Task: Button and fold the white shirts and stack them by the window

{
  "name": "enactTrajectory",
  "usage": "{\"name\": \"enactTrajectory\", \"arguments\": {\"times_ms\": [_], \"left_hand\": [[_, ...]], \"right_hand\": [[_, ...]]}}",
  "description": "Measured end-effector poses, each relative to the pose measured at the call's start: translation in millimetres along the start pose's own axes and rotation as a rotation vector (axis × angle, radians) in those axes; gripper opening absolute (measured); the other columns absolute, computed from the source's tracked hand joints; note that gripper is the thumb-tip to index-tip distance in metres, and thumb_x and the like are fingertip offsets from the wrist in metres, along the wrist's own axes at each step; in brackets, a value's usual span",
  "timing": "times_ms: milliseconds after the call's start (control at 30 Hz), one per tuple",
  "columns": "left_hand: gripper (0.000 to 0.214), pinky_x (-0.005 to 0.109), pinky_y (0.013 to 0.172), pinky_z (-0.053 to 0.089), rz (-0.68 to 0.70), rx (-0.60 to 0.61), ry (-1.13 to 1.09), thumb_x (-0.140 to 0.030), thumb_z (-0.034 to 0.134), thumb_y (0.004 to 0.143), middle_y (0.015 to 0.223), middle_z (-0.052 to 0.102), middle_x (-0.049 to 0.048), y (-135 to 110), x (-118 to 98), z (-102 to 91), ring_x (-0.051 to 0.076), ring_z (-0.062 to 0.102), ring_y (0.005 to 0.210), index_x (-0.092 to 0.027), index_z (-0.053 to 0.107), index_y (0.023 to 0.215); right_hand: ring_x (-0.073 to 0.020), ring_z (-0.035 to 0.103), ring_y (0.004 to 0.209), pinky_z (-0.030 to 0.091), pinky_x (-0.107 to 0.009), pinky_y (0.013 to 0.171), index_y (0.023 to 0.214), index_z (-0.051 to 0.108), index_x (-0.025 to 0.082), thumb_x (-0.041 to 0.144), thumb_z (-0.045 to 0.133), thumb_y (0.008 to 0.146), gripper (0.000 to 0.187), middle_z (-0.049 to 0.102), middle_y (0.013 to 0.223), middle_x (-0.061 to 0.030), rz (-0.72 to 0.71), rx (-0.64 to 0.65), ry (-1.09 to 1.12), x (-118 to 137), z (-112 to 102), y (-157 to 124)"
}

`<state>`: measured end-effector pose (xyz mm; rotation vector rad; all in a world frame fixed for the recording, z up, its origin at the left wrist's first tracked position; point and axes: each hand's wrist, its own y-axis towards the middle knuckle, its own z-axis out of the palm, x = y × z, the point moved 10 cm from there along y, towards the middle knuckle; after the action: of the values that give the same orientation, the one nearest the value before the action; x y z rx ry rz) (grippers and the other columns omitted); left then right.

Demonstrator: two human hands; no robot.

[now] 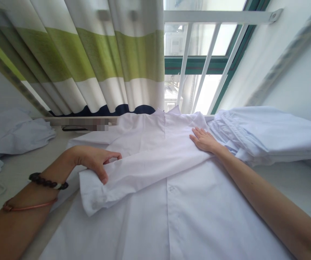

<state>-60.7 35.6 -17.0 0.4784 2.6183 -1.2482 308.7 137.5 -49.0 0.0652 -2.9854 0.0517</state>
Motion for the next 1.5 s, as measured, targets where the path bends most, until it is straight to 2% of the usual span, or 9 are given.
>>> {"name": "enactTrajectory", "arguments": {"times_ms": [200,333,433,600,833,967,1100,1300,1500], "left_hand": [[0.049,0.031,0.072,0.044,0.028,-0.389,0.291,-0.045,0.071,0.059,0.099,0.061,0.0057,-29.0,-57.1,-15.8,0.023,0.057,0.086,-0.02,0.051,0.096],[0.037,0.031,0.058,0.039,-0.078,-0.188,0.479,-0.045,0.075,0.059,0.078,0.063,0.0046,-38.8,-89.9,33.0,0.022,0.057,0.068,-0.019,0.057,0.078],[0.012,0.031,0.061,0.041,-0.08,-0.198,0.604,-0.022,0.066,0.071,0.08,0.066,0.0073,-39.0,-102.4,44.8,0.023,0.06,0.071,-0.017,0.062,0.081],[0.022,0.025,0.048,0.034,0.031,-0.046,0.54,-0.004,0.057,0.062,0.075,0.067,0.0025,-30.2,-103.8,64.6,0.018,0.057,0.062,-0.02,0.068,0.073],[0.025,0.026,0.046,0.032,0.089,0.001,0.372,-0.04,0.074,0.064,0.055,0.056,-0.0017,-27.5,-101.2,64.7,0.013,0.048,0.05,-0.019,0.063,0.057],[0.03,0.03,0.073,0.047,0.3,-0.434,0.355,-0.043,0.05,0.089,0.093,0.063,0.0053,-27.8,-132.0,30.3,0.018,0.059,0.079,-0.018,0.064,0.08],[0.044,0.042,0.109,0.03,0.47,-0.841,0.384,-0.045,0.037,0.096,0.138,0.045,0.0123,-21.7,-156.5,24.1,0.026,0.039,0.128,-0.016,0.049,0.126],[0.062,0.042,0.117,0.009,0.424,-0.698,0.483,-0.051,0.023,0.097,0.157,0.017,0.0061,24.4,-133.7,50.8,0.023,0.011,0.144,-0.018,0.019,0.149],[0.073,0.045,0.116,0.008,0.377,-0.64,0.492,-0.064,0.029,0.09,0.157,0.008,0.0036,13.1,-116.3,50.6,0.026,0.006,0.144,-0.026,0.013,0.15]], "right_hand": [[-0.0275,0.014,0.143,0.014,-0.046,0.115,0.149,0.022,0.014,0.051,0.016,0.094,0.067,0.016,0.156,-0.0083,0.006,-0.006,-0.014,2.2,-1.6,-2.8],[-0.0275,0.015,0.143,0.015,-0.046,0.115,0.149,0.023,0.013,0.05,0.016,0.094,0.066,0.017,0.156,-0.0091,0.005,-0.007,-0.028,3.2,-1.3,-2.9],[-0.0272,0.015,0.143,0.015,-0.046,0.115,0.149,0.023,0.013,0.05,0.016,0.094,0.066,0.018,0.156,-0.0087,0.01,-0.006,-0.033,2.9,-1.1,-2.7],[-0.0261,0.015,0.143,0.014,-0.046,0.115,0.149,0.022,0.014,0.05,0.016,0.094,0.066,0.017,0.156,-0.0075,0.013,-0.002,-0.031,2.1,-1.5,-2.2],[-0.0265,0.015,0.143,0.014,-0.045,0.115,0.149,0.022,0.014,0.05,0.016,0.094,0.066,0.016,0.157,-0.0073,0.015,-0.001,-0.027,2.0,-2.3,-2.1],[-0.0262,0.015,0.143,0.014,-0.045,0.115,0.149,0.022,0.014,0.05,0.016,0.094,0.066,0.016,0.156,-0.0075,0.017,-0.007,-0.03,2.6,-2.4,-2.5],[-0.0257,0.014,0.143,0.014,-0.044,0.115,0.149,0.022,0.015,0.05,0.016,0.094,0.066,0.016,0.157,-0.0066,0.023,-0.007,-0.026,2.2,-2.4,-2.6],[-0.0255,0.013,0.143,0.013,-0.044,0.115,0.15,0.021,0.016,0.051,0.015,0.094,0.066,0.015,0.157,-0.0063,0.022,0.001,-0.023,0.7,-1.9,-2.1],[-0.0248,0.012,0.144,0.012,-0.043,0.115,0.15,0.02,0.017,0.052,0.015,0.094,0.066,0.014,0.157,-0.0062,0.018,0.005,-0.035,0.4,-2.0,-1.7]]}}
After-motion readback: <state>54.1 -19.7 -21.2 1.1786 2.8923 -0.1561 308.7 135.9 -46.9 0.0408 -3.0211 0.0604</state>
